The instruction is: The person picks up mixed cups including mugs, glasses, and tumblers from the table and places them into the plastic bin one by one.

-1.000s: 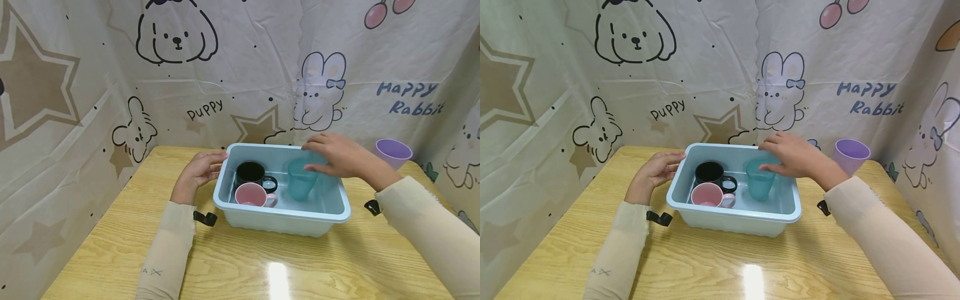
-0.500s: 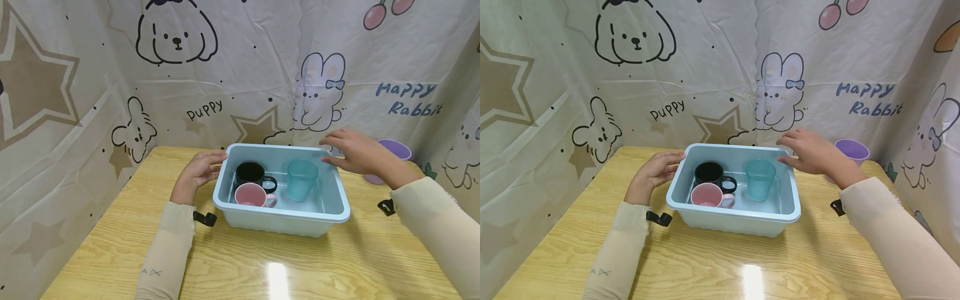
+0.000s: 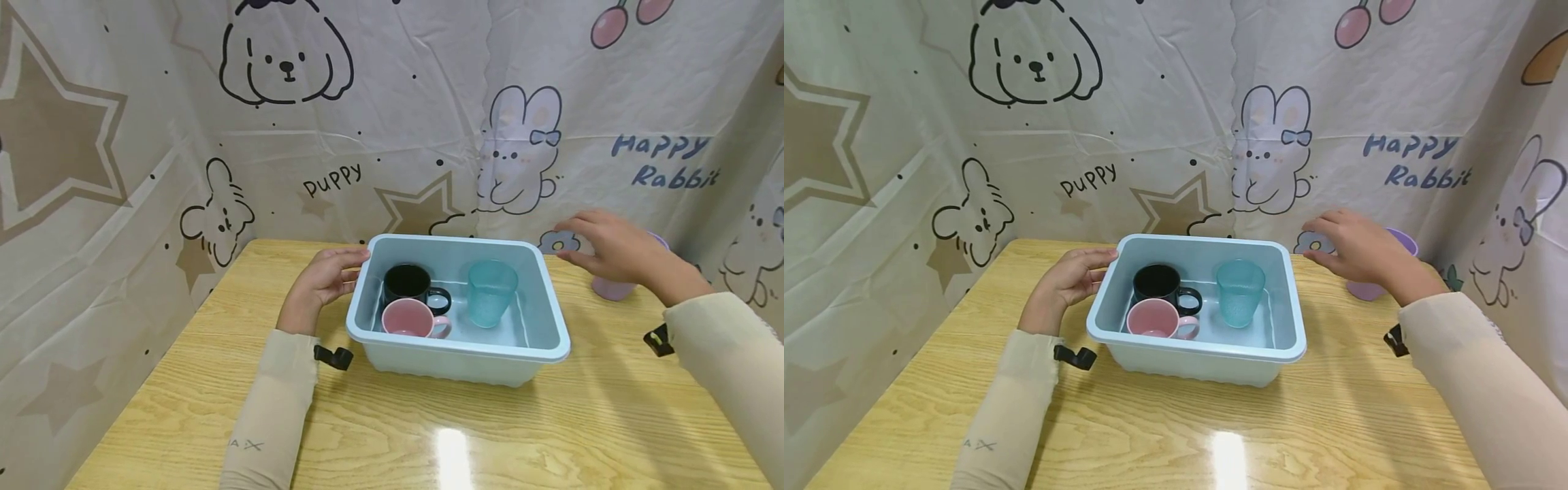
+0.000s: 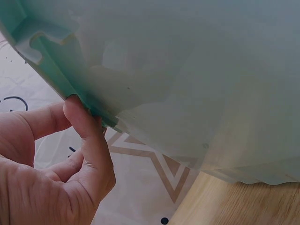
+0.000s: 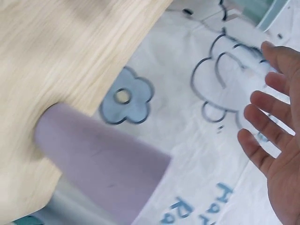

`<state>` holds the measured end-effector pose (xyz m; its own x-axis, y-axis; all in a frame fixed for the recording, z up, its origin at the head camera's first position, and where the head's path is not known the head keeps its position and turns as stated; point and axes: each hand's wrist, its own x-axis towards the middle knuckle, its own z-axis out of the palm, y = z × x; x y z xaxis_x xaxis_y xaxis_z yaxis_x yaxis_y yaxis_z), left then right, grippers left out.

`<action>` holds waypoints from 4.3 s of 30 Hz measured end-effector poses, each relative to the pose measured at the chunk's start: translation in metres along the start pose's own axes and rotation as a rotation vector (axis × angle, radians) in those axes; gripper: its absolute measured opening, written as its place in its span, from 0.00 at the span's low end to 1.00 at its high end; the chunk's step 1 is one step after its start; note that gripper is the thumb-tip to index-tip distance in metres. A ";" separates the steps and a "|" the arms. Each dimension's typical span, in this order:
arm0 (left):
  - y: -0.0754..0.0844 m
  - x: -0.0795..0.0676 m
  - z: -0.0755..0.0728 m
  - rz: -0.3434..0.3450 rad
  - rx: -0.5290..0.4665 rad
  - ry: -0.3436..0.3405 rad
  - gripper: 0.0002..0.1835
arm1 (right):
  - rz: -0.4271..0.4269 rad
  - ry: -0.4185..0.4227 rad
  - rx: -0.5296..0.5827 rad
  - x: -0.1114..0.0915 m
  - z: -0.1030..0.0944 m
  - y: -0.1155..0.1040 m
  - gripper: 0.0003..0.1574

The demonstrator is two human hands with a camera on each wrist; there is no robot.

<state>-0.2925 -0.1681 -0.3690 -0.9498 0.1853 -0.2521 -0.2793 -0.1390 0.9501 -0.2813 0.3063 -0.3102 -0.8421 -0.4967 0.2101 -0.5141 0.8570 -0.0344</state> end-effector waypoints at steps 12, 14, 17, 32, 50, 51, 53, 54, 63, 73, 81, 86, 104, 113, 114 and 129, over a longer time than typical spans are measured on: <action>0.000 0.000 0.000 -0.003 -0.012 -0.006 0.20 | 0.055 0.064 -0.017 -0.016 0.017 0.043 0.32; -0.001 0.001 -0.001 -0.002 -0.013 -0.009 0.20 | 0.072 0.063 -0.014 -0.018 0.019 0.048 0.33; -0.001 0.001 -0.001 -0.001 -0.013 -0.007 0.19 | 0.117 0.053 -0.018 -0.020 0.023 0.055 0.33; -0.001 0.000 -0.001 -0.005 -0.021 -0.015 0.21 | 0.267 0.001 -0.008 -0.030 0.032 0.087 0.44; -0.001 0.001 -0.001 -0.001 -0.018 -0.006 0.19 | 0.381 -0.056 0.049 -0.037 0.036 0.100 0.58; -0.001 0.000 -0.001 -0.001 -0.019 -0.008 0.19 | 0.382 -0.058 0.052 -0.037 0.036 0.100 0.58; -0.001 0.000 -0.002 -0.001 -0.022 -0.012 0.19 | 0.383 -0.065 0.055 -0.037 0.036 0.101 0.59; -0.001 0.000 -0.002 -0.001 -0.023 -0.012 0.19 | 0.383 -0.068 0.055 -0.037 0.035 0.101 0.59; -0.001 0.000 -0.002 0.002 -0.021 -0.014 0.19 | 0.385 -0.108 0.051 -0.035 0.028 0.096 0.58; 0.000 -0.001 0.000 -0.003 -0.016 -0.006 0.18 | 0.345 -0.123 0.058 -0.036 0.023 0.090 0.56; -0.001 0.000 -0.002 -0.003 -0.014 -0.012 0.18 | 0.291 -0.097 0.020 -0.029 0.016 0.083 0.55; -0.001 0.000 -0.002 -0.010 -0.012 -0.008 0.19 | 0.270 -0.078 0.011 -0.024 0.009 0.076 0.56; 0.000 0.000 -0.002 -0.005 -0.008 -0.024 0.23 | 0.171 -0.039 -0.035 -0.009 -0.020 0.039 0.57; 0.001 0.000 -0.002 -0.004 -0.034 -0.030 0.19 | 0.119 -0.023 -0.049 -0.004 -0.038 0.014 0.55; 0.001 0.000 -0.002 -0.004 -0.034 -0.028 0.18 | 0.112 -0.018 -0.050 -0.003 -0.040 0.010 0.55; 0.001 0.001 -0.001 -0.008 -0.029 -0.020 0.18 | -0.013 0.026 -0.085 -0.002 -0.082 -0.030 0.54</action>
<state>-0.2935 -0.1690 -0.3688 -0.9445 0.2060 -0.2560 -0.2915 -0.1657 0.9421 -0.2512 0.2931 -0.2295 -0.8304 -0.5051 0.2353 -0.5082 0.8597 0.0517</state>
